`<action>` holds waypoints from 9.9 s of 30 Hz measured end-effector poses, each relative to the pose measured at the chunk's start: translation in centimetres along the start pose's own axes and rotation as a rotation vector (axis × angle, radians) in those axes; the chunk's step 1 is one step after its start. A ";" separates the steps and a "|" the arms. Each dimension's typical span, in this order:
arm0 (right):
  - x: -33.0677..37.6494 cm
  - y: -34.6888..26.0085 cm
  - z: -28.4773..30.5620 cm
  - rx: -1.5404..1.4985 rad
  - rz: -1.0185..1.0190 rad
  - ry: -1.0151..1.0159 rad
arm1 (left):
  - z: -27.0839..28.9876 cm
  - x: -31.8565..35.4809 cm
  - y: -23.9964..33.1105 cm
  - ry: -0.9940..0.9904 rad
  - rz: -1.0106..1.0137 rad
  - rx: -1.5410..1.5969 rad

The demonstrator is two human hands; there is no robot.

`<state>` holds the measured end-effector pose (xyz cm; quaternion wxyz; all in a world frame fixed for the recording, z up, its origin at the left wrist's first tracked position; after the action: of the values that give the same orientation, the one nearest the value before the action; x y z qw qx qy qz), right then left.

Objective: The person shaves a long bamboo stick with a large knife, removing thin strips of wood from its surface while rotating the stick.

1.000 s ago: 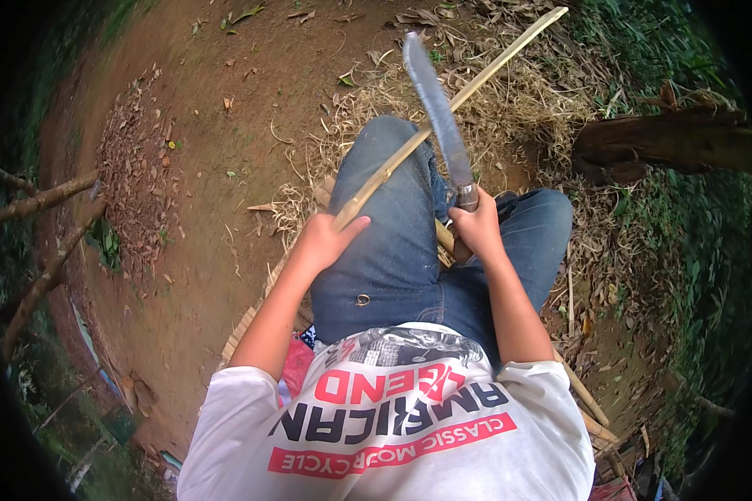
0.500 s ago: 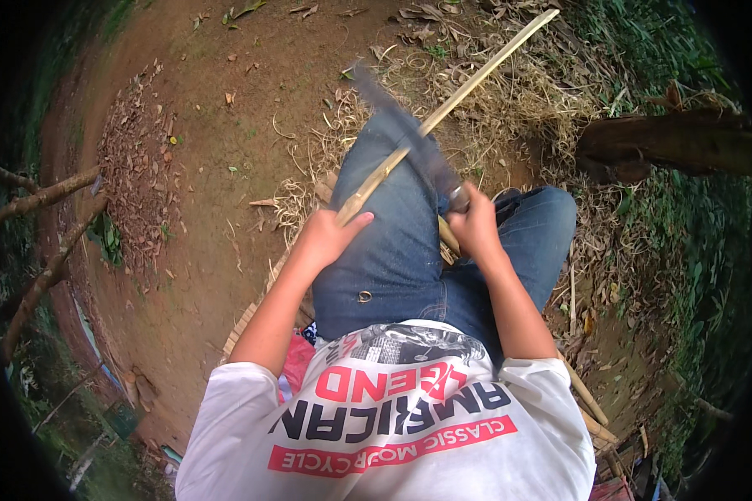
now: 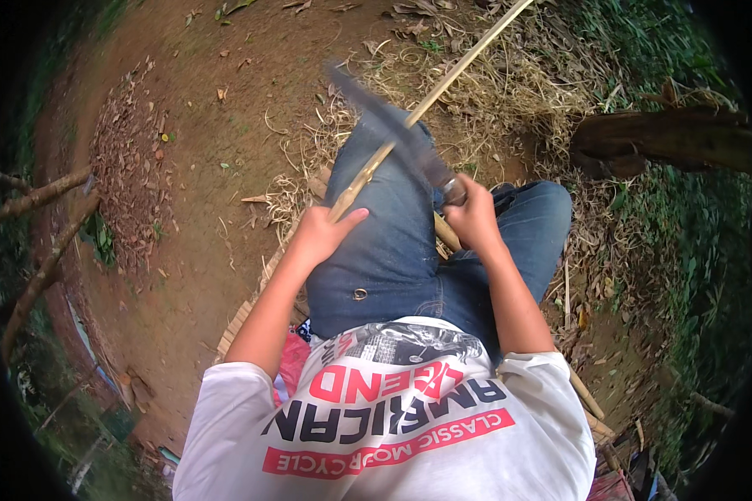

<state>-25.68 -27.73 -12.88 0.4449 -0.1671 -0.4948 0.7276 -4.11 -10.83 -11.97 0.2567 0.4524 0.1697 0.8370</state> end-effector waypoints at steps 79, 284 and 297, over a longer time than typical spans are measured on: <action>1.0 -1.7 -3.2 0.034 -0.066 -0.321 | 4.0 4.9 0.4 0.074 0.046 -0.336; -8.2 2.1 24.5 0.843 0.089 0.388 | 2.9 -0.7 -13.6 -0.245 0.112 -0.277; -6.4 -3.4 17.0 0.711 0.089 0.019 | 3.5 -3.0 -15.8 -0.178 0.064 -0.382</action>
<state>-32.14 -42.27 -3.52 0.4477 -0.0302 -0.1987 0.8713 4.56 0.44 -20.28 0.3251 0.4727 -0.0295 0.8185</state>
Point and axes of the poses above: each hand's wrist, its own x-axis away from the middle knuckle, its own z-axis out of the back of the hand, y = z × x, the point moved 9 cm from there along -x, towards the middle knuckle, and after that the axes turned 5 degrees about z, right-handed, at the moved point
